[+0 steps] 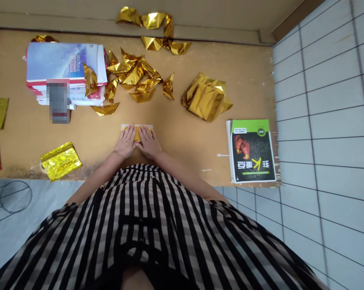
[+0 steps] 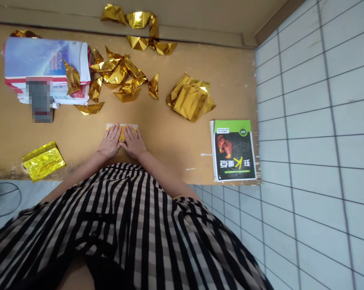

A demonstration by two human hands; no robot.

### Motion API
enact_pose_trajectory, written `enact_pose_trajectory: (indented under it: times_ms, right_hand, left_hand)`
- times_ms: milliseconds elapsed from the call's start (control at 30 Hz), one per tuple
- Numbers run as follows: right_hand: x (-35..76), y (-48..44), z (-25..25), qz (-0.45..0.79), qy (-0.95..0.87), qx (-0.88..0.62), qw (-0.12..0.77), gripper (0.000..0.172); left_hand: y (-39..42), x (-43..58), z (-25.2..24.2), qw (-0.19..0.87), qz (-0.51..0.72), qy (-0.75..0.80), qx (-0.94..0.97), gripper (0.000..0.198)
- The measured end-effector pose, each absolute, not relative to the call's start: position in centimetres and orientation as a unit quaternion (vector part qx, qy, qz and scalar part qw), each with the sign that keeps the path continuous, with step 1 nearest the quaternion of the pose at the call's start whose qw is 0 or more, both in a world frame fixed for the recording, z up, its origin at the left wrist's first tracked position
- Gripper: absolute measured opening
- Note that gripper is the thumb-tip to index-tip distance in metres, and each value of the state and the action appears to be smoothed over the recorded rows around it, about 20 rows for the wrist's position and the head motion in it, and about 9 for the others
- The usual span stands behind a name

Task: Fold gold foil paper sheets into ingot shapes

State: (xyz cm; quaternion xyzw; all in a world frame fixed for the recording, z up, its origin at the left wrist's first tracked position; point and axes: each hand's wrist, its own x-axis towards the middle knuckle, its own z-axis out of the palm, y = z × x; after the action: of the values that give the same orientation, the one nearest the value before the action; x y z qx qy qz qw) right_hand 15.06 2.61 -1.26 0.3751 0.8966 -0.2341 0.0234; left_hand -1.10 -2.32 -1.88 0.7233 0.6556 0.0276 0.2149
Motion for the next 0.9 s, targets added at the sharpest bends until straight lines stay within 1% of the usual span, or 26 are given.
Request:
enact_pose_trajectory:
  times_ms: [233,333,667,767,900]
  right_hand:
    - [16.6,2.9,-1.8,-0.208,0.895,0.393,0.042,0.07]
    - [16.7,3.0,-2.0,-0.211,0.894,0.394,0.036,0.07]
    - [17.0,4.9,-0.4,-0.203,0.893,0.402,-0.014,0.05]
    - [17.0,5.4,0.1,-0.197,0.891,0.408,-0.032,0.047]
    - [16.8,5.5,0.7,-0.184,0.881,0.435,-0.017,0.048]
  left_hand:
    - [-3.1,-2.3,-1.2,0.206,0.048,0.701,0.681,0.069]
    - [-3.5,-3.1,-1.0,0.203,0.054,0.71,0.673,0.068]
    - [-2.1,-3.7,-0.4,0.163,0.091,0.721,0.668,0.051]
    - [-1.6,-3.9,0.0,0.159,0.087,0.726,0.663,0.047]
    - [-1.3,-4.2,0.0,0.164,0.094,0.723,0.664,0.048]
